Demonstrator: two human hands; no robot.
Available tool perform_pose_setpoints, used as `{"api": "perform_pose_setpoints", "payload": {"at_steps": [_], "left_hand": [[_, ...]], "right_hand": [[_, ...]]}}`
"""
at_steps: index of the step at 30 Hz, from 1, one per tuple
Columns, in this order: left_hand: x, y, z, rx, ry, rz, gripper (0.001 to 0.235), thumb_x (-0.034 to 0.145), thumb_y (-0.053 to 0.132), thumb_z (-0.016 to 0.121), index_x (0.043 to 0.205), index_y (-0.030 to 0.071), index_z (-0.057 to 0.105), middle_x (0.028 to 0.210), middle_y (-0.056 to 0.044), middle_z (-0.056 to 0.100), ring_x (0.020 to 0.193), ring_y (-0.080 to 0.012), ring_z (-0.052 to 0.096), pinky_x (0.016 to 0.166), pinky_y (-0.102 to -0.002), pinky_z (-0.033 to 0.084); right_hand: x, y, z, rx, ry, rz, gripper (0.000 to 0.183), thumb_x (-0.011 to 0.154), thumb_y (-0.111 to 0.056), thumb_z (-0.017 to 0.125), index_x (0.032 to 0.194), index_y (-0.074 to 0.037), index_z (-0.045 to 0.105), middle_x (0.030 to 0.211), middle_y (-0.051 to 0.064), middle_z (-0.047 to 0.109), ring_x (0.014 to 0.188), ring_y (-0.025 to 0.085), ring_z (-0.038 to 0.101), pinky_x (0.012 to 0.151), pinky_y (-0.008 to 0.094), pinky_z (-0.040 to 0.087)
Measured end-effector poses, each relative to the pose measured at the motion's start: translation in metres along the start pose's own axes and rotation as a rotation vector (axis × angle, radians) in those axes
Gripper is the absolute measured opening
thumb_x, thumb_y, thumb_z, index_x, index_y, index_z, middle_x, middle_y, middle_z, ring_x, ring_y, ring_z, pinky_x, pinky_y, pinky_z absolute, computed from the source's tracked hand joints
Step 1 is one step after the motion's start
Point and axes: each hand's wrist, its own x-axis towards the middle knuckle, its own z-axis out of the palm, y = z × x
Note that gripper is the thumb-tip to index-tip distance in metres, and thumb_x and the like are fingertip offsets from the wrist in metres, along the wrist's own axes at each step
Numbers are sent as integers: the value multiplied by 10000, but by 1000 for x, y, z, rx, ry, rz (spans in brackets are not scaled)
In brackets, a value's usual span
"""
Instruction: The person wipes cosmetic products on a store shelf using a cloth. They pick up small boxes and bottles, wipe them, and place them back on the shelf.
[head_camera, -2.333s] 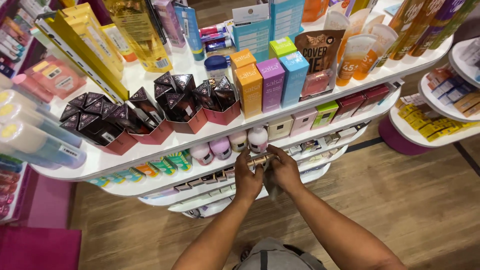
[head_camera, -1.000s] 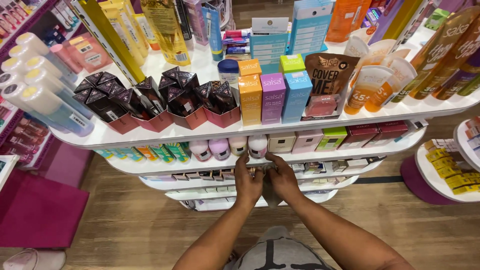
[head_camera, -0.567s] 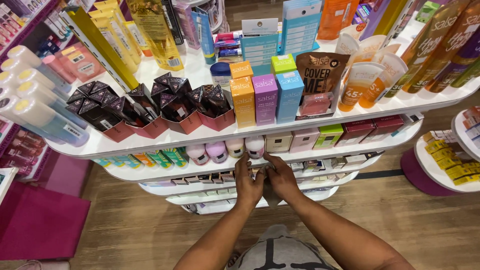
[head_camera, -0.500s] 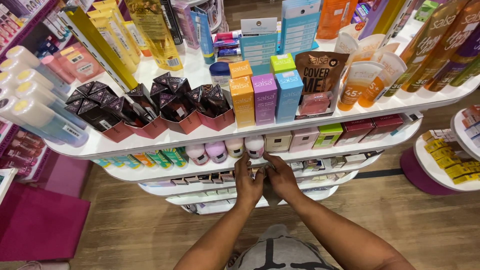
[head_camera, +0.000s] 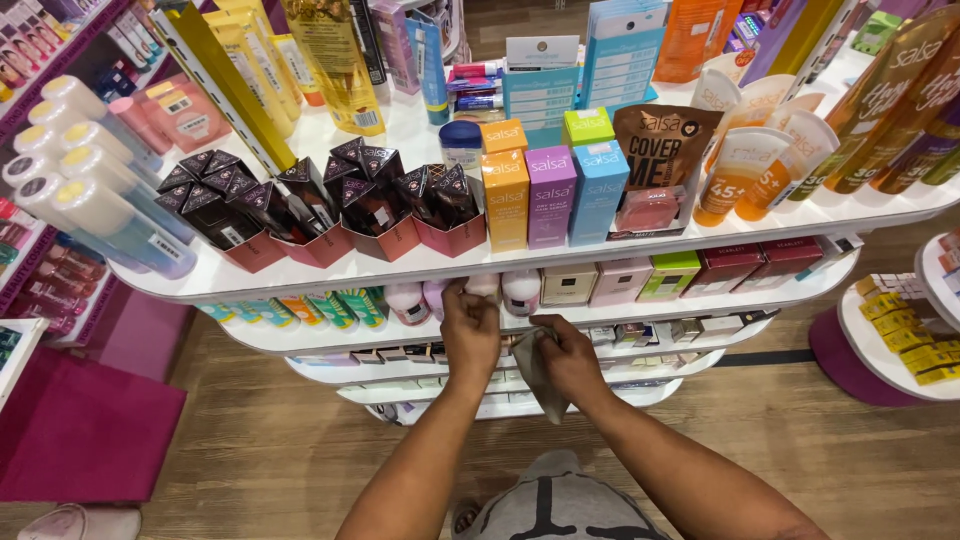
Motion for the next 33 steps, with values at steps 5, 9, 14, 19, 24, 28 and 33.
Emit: {"api": "perform_pose_setpoints", "payload": {"at_steps": [5,9,14,19,24,28,33], "left_hand": [[27,2,3,196,-149,-173,438,829,339,702,1201,129,603,657,-14,713,708,-244,748,654,-406,571],[33,25,-1,296,-202,-264,312,807,422,692,871,119,734,577,-17,699,764,-244,767,704,-397,574],[30,53,-9,337,-145,-235,388,835,383,714,780,-1,722,666,-153,719,852,-399,743,768,-506,561],[22,48,-15,295,-91,-170,361,850,377,735,922,27,688,698,-143,713,909,-421,728,784,-532,549],[19,32,-15,377,-115,-20,305,918,381,681,1046,104,659,790,-157,718,913,-428,715,791,-562,556],[12,45,-19,422,-112,29,276,946,345,635,1055,91,644,826,-195,714,926,-458,704,801,-589,543],[11,45,-24,455,-119,99,325,958,377,644,1162,123,644,843,-193,712,917,-448,709,769,-579,562]], "right_hand": [[-6,-18,2,91,-50,-56,318,956,-105,601,1202,-192,783,1069,132,776,1163,276,690,1023,448,504],[-11,-31,-1,132,-54,-83,370,944,-62,599,1263,-163,759,1094,158,776,1174,275,679,1043,464,490],[-10,-33,-4,114,-70,-70,400,942,-64,605,1296,-181,749,1132,165,771,1214,300,662,1055,476,478],[-15,-51,-9,72,-103,-22,411,951,-94,600,1327,-196,731,1191,189,752,1263,357,633,1074,499,464],[-4,-30,-2,39,-147,9,414,968,-136,598,1361,-214,703,1258,197,723,1315,378,590,1106,512,439],[3,-17,7,-5,-193,5,450,955,-169,633,1394,-259,683,1225,206,733,1286,394,609,1065,497,467],[-4,-35,11,-98,-321,27,616,922,-166,640,1521,-263,533,1172,285,714,1251,466,610,1010,543,484]]}}
